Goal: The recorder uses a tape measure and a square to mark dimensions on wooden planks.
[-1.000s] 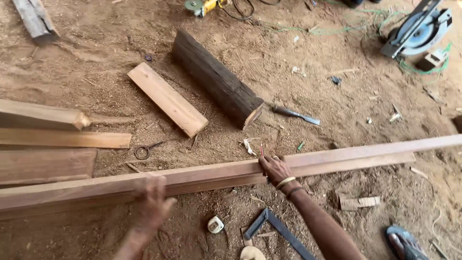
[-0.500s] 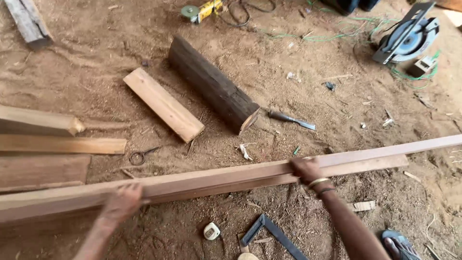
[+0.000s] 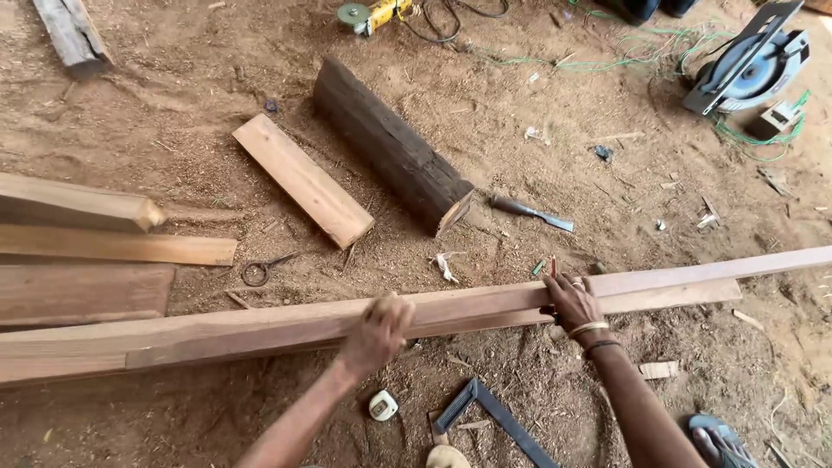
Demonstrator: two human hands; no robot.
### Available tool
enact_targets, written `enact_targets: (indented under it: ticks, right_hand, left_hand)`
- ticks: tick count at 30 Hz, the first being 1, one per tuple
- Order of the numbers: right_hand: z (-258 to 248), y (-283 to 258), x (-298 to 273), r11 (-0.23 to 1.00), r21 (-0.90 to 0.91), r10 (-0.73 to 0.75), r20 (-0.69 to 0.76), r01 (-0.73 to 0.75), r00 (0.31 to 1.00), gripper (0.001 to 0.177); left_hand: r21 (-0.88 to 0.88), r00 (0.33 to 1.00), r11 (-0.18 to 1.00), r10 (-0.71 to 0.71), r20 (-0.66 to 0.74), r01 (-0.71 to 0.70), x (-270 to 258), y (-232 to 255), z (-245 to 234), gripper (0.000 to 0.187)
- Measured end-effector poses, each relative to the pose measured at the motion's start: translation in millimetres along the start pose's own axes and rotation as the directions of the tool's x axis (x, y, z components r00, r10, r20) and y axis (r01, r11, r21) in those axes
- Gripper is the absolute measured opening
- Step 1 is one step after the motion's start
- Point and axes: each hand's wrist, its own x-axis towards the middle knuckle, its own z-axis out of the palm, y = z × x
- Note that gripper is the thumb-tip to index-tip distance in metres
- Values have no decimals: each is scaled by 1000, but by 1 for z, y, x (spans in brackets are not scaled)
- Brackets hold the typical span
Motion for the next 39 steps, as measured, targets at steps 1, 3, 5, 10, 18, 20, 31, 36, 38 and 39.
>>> enact_targets:
  ticks: [1,3,5,10,18,20,31,36,38,39]
  right_hand:
    - [-2,-8,-4,1000,1,0,-4,0,1000,57]
    - [-3,-24,-16,989,-76,-144,-340,126,929,79]
    - [1,-45,-31,976,-112,-216,-394,186,894,65]
    - [46,-102,-80,866,122,-327,-594,485,735,34]
    - [95,-195,-110,664,710,-272,-61,233,960,23]
    - [82,-214,-111,604,771,-269,-39,201,962,23]
    - [39,-270,-118,-123,940,-206,290,-319,935,29]
    - [39,-218,-115,-82,959,-159,255,-270,954,26]
    - [14,-148,-112,316,944,-85,131,-98,988,21]
    - [2,-111,-113,669,741,-73,-7,54,997,17]
  left_hand:
    - [3,1000,1000,2,-2,-2,-24,16,8,37]
    - [-191,990,975,126,58,-112,-76,51,22,33]
    - [-388,882,899,5,471,202,-80,73,-16,42]
    - [-390,537,739,45,842,549,-127,100,-11,74]
    - [-441,665,822,105,740,361,-141,77,24,31]
    - [-468,616,578,-78,784,669,-120,73,-10,41]
    - [-612,598,25,-245,763,790,-97,75,-49,42]
    - [-465,604,432,-278,747,773,-105,46,-82,36]
    - [-437,641,501,-370,672,747,-137,3,-94,29]
    - [-393,669,561,-459,585,728,-151,-17,-97,26]
